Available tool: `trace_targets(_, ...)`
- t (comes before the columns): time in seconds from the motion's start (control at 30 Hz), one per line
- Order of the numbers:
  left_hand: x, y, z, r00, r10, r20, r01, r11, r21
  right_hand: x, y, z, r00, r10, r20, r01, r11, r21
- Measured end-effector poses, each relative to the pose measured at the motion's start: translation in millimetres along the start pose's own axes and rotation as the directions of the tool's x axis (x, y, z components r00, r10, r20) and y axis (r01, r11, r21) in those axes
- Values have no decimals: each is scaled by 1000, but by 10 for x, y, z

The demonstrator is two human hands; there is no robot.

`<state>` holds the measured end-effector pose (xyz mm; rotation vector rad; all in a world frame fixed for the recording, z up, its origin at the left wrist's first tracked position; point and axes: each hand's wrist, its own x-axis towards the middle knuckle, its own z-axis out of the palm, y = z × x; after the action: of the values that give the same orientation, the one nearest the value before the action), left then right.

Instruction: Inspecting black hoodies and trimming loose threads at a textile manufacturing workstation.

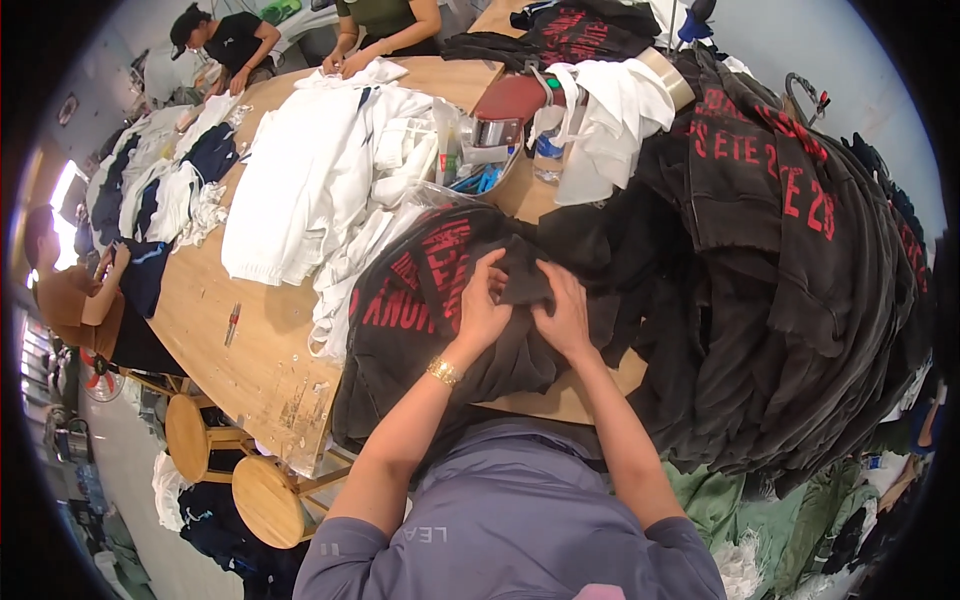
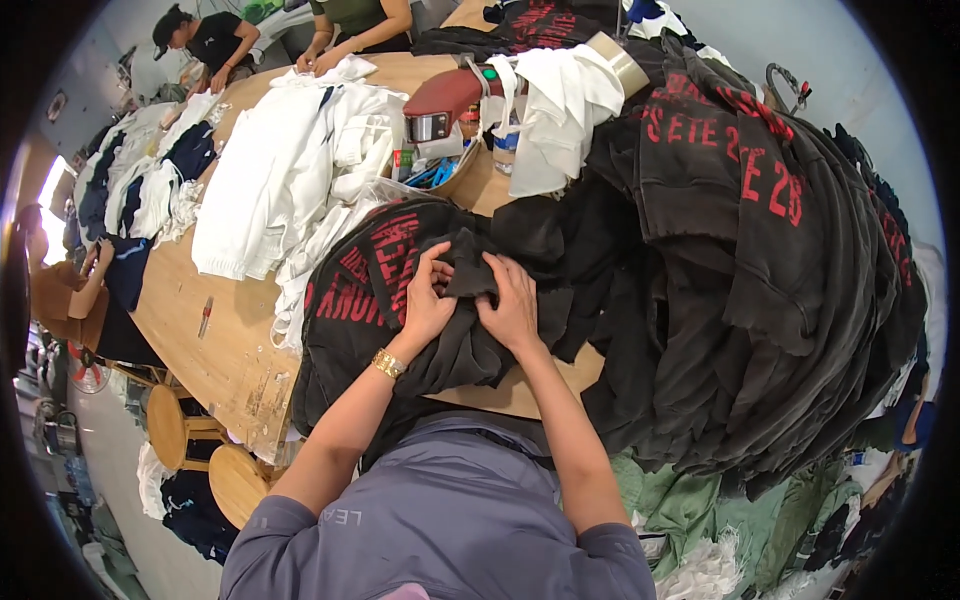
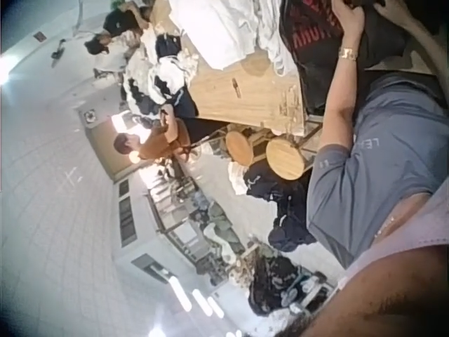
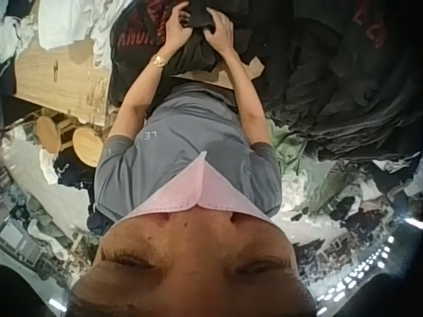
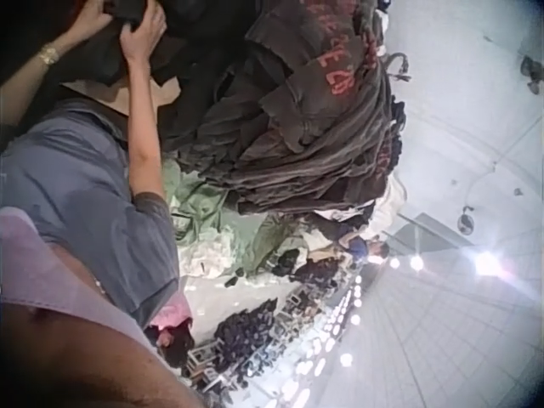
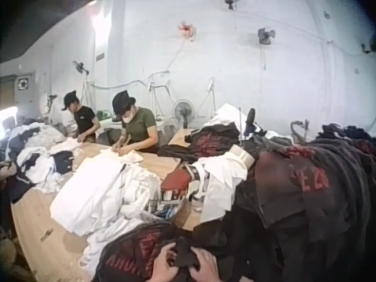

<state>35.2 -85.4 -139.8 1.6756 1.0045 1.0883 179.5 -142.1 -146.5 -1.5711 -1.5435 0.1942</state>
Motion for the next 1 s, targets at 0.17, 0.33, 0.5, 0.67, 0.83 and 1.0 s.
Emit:
trace_targets(0.17,-15,-18,-5,998,58,11,-58,996,73,-150,467,237,1000,-11,-2,11,999,45)
trace_targets(0.33,-53,-46,-21,996,88,7,-88,995,44,-270,455,239,999,21,-24,-19,998,59)
trace_targets(0.5,-44,-59,-15,995,103,15,-104,990,96,-277,471,252,999,9,-39,-5,996,91)
trace_targets(0.67,-15,-86,-4,998,58,24,-60,995,83,-249,447,245,998,30,-49,-24,992,122)
trace_targets(0.83,0,-82,46,997,58,45,-61,996,69,-217,473,252,990,37,-136,-18,990,141)
trace_targets(1.0,-14,-215,4,997,76,28,-77,996,43,-247,444,302,994,35,-104,-18,987,162)
